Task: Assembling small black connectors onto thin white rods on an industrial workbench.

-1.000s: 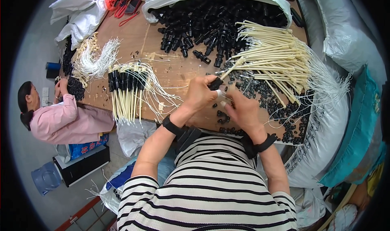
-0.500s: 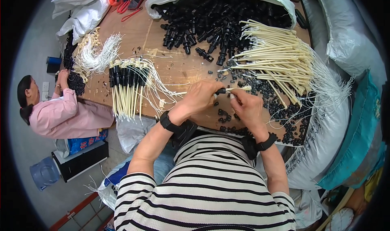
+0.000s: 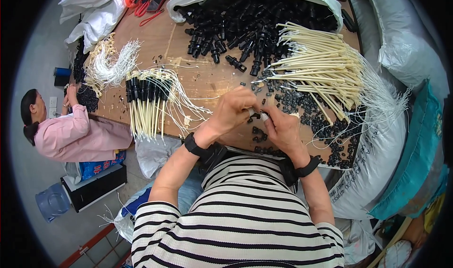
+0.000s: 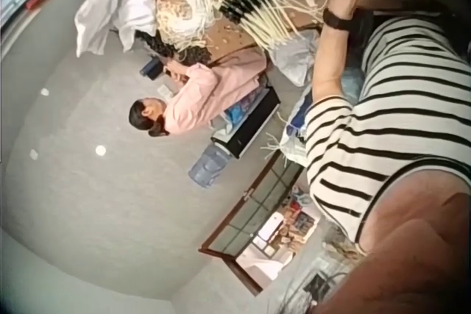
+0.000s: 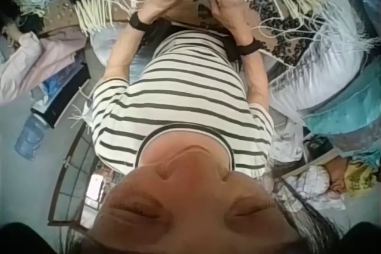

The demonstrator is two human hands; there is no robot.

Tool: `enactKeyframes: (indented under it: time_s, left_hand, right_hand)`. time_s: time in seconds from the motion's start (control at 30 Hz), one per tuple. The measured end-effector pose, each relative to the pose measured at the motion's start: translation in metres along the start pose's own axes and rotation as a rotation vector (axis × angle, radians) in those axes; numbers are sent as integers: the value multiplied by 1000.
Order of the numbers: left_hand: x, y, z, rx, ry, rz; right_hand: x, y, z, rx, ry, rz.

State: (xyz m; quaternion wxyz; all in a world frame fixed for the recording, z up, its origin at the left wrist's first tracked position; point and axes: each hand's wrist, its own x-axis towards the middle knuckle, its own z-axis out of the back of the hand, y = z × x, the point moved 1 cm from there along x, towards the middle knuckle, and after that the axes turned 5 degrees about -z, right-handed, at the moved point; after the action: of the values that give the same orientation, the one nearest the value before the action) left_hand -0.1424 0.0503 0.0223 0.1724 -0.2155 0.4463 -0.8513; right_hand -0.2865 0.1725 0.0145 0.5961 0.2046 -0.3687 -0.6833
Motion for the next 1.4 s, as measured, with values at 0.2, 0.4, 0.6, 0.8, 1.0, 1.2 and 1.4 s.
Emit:
enactKeyframes:
  time_s: [0.2,0.4,0.6,0.8,1.0,1.2,1.4]
  left_hand:
    - [-7,-2,-3,43,-50,-322]
    - [19,66,-3,397,-146,-56]
    - [14,51,-12,0,-167,259]
    - [7,-2,-43,-267,-271,213]
    - [8,3,-48,-288,-306,237]
    - [2,13,-45,-215,-170,369]
    - [8,0,-31,-118,-189,197]
  right_hand:
    - [-9,-14,-10,255,50,-30]
    - [-10,-17,-3,381,-47,-430]
    - [-6,-29,-1,365,-89,-574]
    - [1,-31,-12,699,3,-609]
    - [0,-28,-9,962,-17,-606]
    - [-5,-19,-9,580,-61,-478]
    - [-8,-24,-6,792,-41,-514]
